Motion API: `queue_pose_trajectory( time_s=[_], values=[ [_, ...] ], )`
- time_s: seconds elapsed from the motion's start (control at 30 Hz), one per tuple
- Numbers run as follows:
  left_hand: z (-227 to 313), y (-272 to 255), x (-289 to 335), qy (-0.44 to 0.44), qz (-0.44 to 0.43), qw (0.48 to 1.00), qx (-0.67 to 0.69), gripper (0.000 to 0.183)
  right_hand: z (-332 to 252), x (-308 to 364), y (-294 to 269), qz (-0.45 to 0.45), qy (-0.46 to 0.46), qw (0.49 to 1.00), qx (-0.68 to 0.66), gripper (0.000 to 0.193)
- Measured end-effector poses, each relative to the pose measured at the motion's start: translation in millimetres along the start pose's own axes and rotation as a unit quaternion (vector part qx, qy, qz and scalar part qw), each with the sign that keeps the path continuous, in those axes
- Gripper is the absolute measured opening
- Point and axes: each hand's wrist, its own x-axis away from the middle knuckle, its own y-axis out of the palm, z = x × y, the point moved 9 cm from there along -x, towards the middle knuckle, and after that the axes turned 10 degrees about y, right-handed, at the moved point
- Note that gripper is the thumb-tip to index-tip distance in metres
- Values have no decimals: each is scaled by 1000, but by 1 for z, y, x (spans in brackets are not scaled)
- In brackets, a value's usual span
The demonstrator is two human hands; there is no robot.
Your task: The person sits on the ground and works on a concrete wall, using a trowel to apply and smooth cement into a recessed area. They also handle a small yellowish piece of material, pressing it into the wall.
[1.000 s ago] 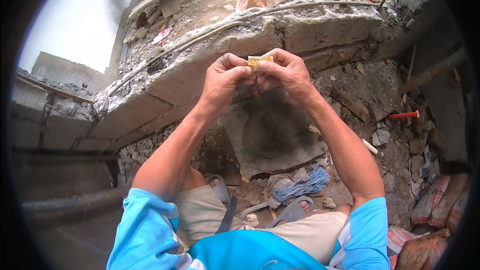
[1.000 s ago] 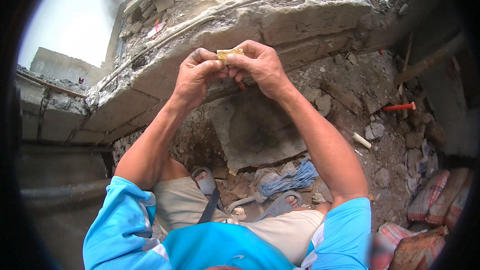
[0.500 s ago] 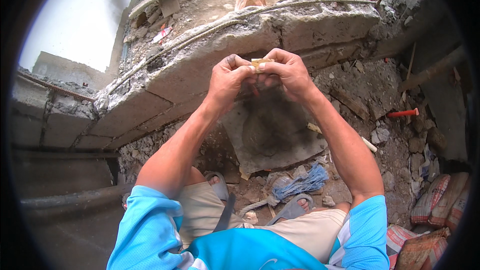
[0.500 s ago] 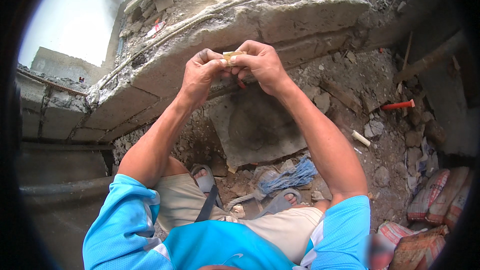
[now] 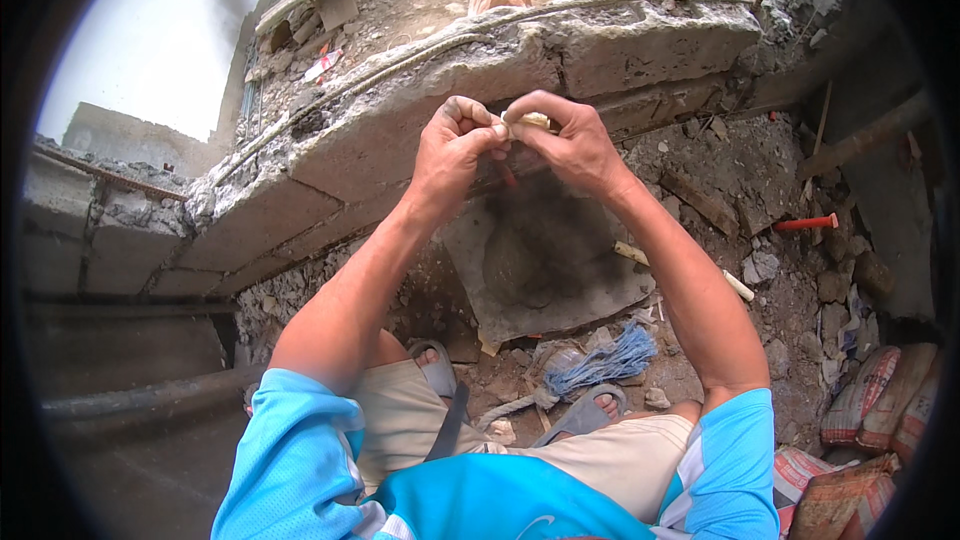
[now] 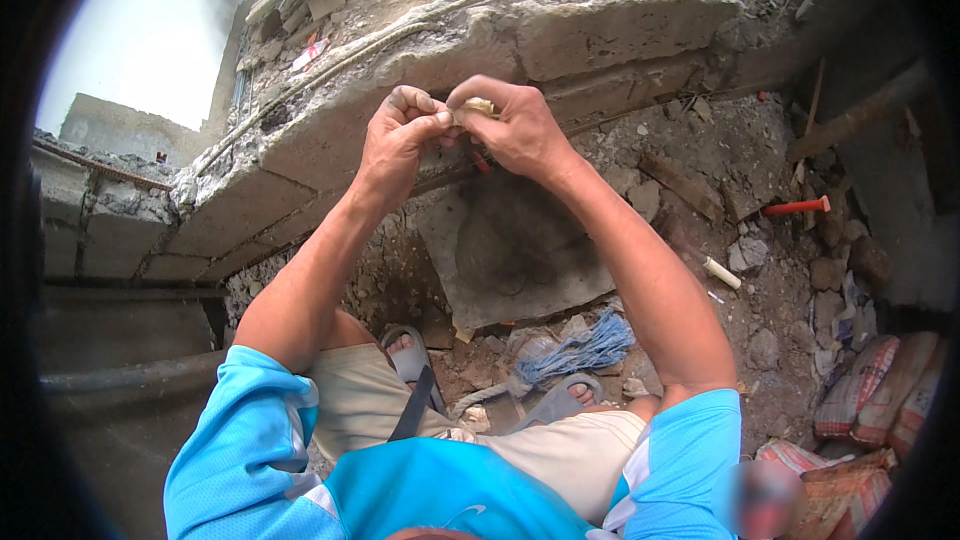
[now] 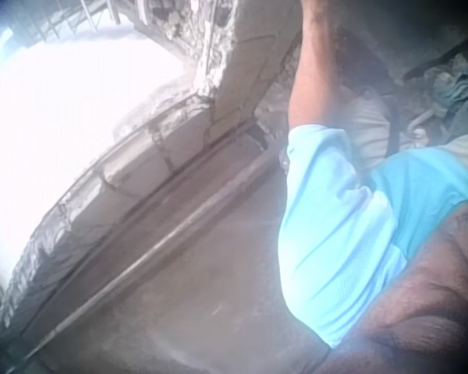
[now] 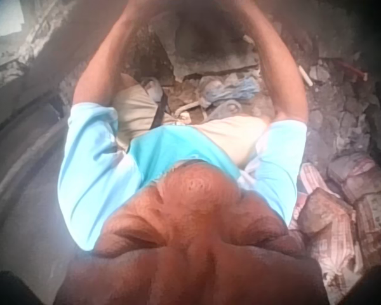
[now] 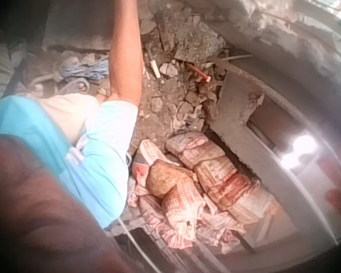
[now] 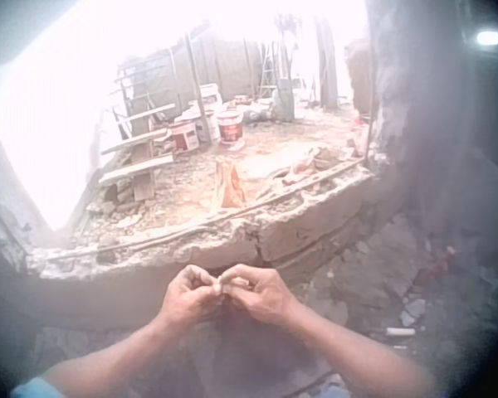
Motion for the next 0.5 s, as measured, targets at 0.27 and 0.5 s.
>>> queue_pose_trajectory(
  time_s=[0.27, 0.5],
  values=[
    [-28, -1, 12, -98, 26, 992, 77, 16, -4, 22, -4, 44, -152, 970, 185, 13],
    [-77, -7, 35, -169, 75, 972, 144, 25, 30, 16, 12, 72, -83, 978, 175, 14]
  ],
)
